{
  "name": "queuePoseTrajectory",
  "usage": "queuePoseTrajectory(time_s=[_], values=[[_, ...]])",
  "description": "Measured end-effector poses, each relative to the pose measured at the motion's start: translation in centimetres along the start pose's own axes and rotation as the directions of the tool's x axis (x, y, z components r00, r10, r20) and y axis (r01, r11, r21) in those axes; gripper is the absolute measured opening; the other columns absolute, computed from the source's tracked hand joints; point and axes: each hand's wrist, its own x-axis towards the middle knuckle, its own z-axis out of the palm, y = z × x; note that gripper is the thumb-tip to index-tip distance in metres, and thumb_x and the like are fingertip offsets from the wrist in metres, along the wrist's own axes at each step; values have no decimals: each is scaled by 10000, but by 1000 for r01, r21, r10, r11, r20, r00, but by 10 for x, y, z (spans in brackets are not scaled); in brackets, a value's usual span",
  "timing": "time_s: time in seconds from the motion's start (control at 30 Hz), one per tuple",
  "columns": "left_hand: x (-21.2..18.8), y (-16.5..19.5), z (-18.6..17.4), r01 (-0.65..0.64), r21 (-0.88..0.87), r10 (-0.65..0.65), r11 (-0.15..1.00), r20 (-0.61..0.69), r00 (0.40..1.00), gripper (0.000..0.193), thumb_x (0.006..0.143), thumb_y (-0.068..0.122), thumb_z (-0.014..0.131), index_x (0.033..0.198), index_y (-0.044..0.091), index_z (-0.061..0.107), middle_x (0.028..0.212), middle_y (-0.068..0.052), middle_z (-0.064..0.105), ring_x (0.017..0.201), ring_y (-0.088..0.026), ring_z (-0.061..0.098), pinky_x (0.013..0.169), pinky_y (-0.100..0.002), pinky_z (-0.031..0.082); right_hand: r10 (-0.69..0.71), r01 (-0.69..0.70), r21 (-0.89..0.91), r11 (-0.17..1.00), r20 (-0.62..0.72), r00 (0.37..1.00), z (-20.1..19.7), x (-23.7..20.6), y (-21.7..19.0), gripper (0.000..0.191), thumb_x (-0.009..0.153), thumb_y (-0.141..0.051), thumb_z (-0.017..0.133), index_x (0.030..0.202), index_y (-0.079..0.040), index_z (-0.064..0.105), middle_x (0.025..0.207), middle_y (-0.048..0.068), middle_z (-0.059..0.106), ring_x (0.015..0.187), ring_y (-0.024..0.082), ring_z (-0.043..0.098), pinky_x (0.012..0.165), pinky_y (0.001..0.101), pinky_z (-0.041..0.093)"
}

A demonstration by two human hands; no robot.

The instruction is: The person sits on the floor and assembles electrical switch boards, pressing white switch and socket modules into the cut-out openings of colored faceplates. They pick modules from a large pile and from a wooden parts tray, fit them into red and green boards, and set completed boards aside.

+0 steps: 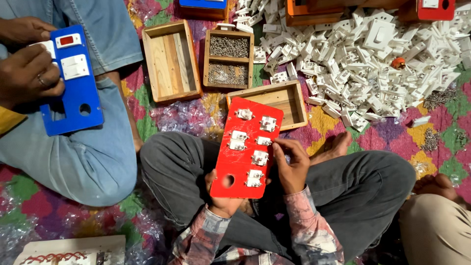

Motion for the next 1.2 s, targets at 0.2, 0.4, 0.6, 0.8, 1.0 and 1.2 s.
queuePoseTrajectory(time_s=[0.2, 0.4, 0.6, 0.8, 1.0, 1.2], values=[[-5, -12, -35, -37, 45, 42, 998, -96, 995, 670, 983, 464, 540, 1465, 2, 491, 1419, -151, 592, 1315, -311, 554, 1123, -462, 435, -153, 159, -228, 961, 42, 987, 10, -5, -32, 141, 897, -48, 779, 1036, -32, 758, 967, 61, 708, 870, 163, 638, 787, 281, 499], [-4, -13, -34, -48, 150, 63, 987, -92, 994, 647, 1004, 429, 554, 1463, -22, 489, 1443, -138, 577, 1361, -303, 527, 1178, -466, 392, -207, 219, -339, 915, 69, 976, 25, -7, -47, 161, 854, -77, 810, 1013, -76, 788, 918, 47, 698, 916, 206, 607, 839, 324, 468], [-3, -12, -32, 2, 16, 0, 1000, -113, 994, 650, 993, 440, 547, 1464, -6, 496, 1440, -143, 573, 1356, -313, 514, 1179, -479, 380, -203, 217, -338, 916, 78, 976, 28, -8, -43, 173, 847, -84, 819, 1018, -91, 800, 894, 39, 684, 908, 198, 578, 833, 320, 447], [-4, -13, -37, 47, 3, -47, 999, -139, 989, 662, 970, 454, 535, 1457, 8, 496, 1448, -136, 569, 1364, -312, 508, 1177, -472, 371, -191, 202, -336, 920, 65, 979, 31, -11, -39, 178, 837, -77, 828, 1013, -91, 806, 885, 31, 684, 897, 189, 562, 809, 309, 444], [-3, -12, -35, 55, 9, -53, 998, -161, 986, 669, 967, 471, 541, 1458, 18, 503, 1439, -127, 571, 1345, -298, 510, 1156, -461, 377, -190, 188, -339, 922, 28, 981, 33, -13, -35, 193, 823, -68, 846, 1012, -83, 809, 871, 35, 684, 873, 188, 566, 770, 308, 454], [-1, -12, -34, 45, 11, -43, 999, -142, 989, 652, 972, 464, 552, 1448, 20, 514, 1414, -126, 587, 1317, -292, 536, 1136, -450, 403, -236, 221, -349, 911, -1, 972, 32, -11, -29, 163, 800, -83, 864, 942, -69, 784, 876, 49, 694, 872, 199, 603, 782, 324, 475]])
